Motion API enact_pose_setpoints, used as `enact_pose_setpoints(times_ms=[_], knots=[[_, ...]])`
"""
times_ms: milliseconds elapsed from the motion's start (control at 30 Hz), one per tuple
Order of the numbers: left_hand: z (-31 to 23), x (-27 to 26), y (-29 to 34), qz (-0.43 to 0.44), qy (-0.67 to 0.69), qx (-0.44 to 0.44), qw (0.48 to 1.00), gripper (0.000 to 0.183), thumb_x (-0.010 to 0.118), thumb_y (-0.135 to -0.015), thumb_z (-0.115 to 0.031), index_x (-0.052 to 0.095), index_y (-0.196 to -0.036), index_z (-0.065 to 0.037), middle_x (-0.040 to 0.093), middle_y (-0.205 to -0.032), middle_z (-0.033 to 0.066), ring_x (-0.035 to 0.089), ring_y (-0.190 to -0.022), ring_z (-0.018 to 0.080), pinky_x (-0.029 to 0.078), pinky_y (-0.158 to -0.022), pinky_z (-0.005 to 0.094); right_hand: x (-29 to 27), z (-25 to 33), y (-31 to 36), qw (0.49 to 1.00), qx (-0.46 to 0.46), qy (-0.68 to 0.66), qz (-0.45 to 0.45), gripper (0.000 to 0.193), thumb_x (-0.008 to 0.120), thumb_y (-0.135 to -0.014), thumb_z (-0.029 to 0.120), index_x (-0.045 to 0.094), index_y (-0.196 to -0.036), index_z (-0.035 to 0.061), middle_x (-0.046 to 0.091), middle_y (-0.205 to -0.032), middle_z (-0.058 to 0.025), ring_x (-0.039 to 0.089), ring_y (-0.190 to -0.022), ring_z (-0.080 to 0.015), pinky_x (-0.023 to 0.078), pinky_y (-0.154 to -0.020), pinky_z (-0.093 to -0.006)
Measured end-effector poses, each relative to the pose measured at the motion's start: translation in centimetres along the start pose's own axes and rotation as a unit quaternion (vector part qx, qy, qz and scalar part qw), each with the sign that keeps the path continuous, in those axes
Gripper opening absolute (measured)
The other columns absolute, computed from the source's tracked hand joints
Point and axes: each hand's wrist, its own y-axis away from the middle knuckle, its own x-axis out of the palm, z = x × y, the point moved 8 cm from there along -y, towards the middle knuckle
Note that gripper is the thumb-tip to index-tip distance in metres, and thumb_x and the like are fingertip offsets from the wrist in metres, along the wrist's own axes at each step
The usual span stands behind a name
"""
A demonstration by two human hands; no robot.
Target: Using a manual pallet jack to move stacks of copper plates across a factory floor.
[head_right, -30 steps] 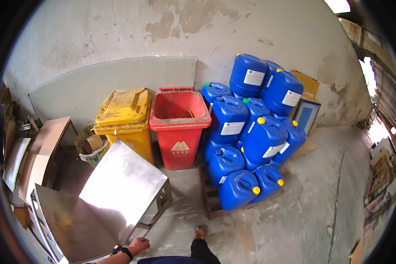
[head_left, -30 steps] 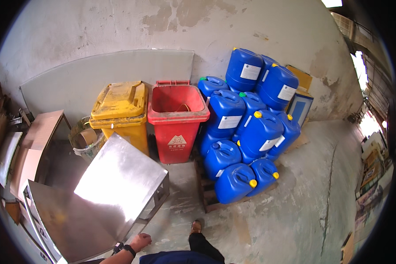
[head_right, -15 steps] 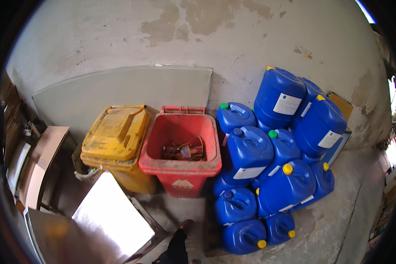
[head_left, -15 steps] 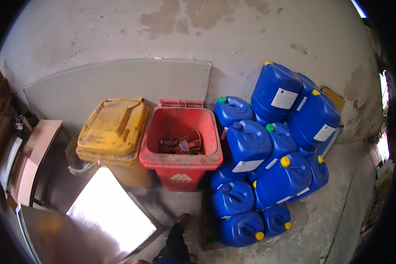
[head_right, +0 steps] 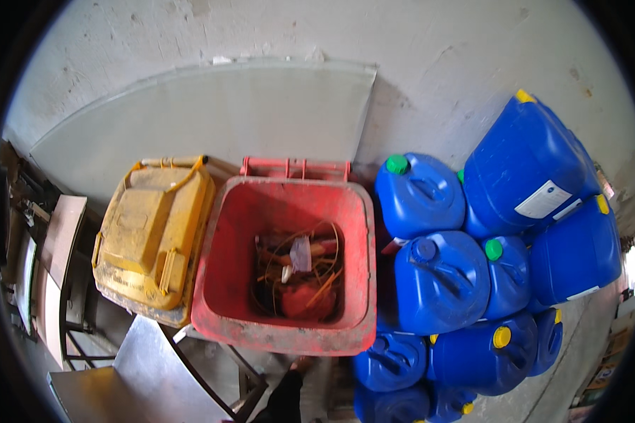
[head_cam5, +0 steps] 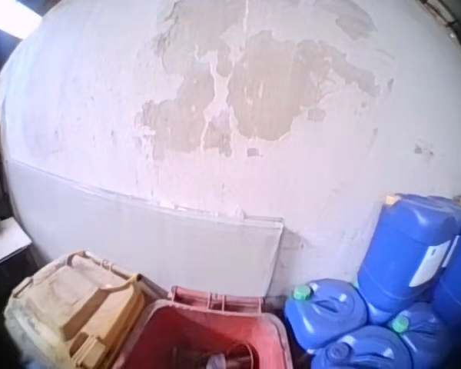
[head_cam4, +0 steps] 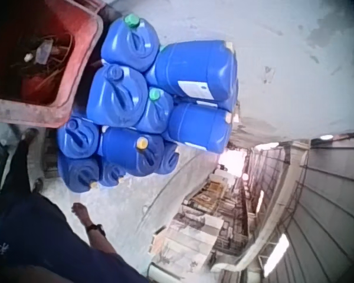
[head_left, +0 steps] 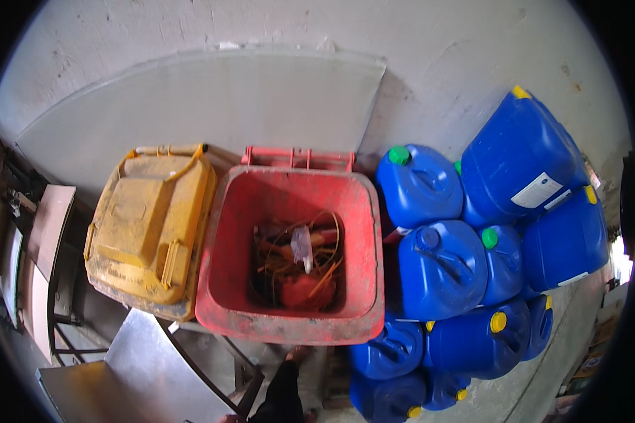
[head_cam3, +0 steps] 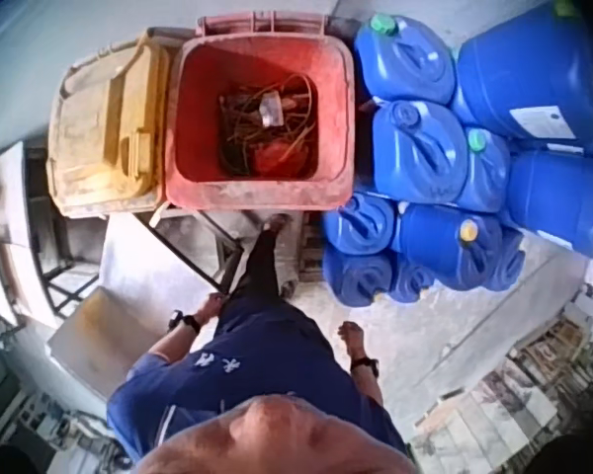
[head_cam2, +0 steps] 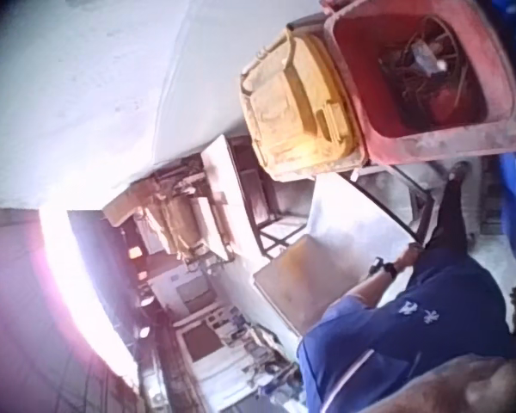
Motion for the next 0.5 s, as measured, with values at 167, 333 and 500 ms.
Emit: enact_pose_setpoints(times_ms=[167, 333, 500], knots=[[-12.4, -6.2, 0.6, 0.097, -0.045, -0.128, 0.986, 0.03, 0.065, -0.088, -0.037, 0.076, -0.1, -0.011, 0.072, -0.083, 0.0096, 0.071, -0.076, 0.0214, 0.056, -0.072, 0.0365, -0.2, 3.4, -0.6, 0.999, -0.006, 0.028, -0.023, 0.026, 0.056, -0.096, 0.022, 0.065, -0.11, 0.001, 0.071, -0.09, -0.011, 0.067, -0.074, -0.0179, 0.051, -0.062, -0.0291], [-20.2, -11.5, 0.7, 0.036, 0.028, -0.148, 0.988, 0.033, 0.068, -0.089, -0.033, 0.073, -0.098, -0.002, 0.068, -0.075, 0.0081, 0.065, -0.066, 0.0157, 0.053, -0.061, 0.0322, -0.9, 2.1, -2.4, 1.0, 0.009, -0.003, -0.008, 0.024, 0.057, -0.098, 0.02, 0.065, -0.11, 0.0019, 0.071, -0.09, -0.0108, 0.067, -0.07, -0.018, 0.05, -0.059, -0.0275], [-20.5, -13.3, -0.3, -0.019, 0.09, -0.127, 0.988, 0.03, 0.067, -0.088, -0.029, 0.07, -0.096, -0.001, 0.068, -0.075, 0.0063, 0.065, -0.069, 0.0145, 0.054, -0.066, 0.0301, -0.7, 1.8, -2.3, 0.999, 0.029, 0.018, -0.018, 0.024, 0.059, -0.098, 0.022, 0.065, -0.111, 0.0027, 0.071, -0.089, -0.0106, 0.067, -0.07, -0.0184, 0.05, -0.057, -0.0276]])
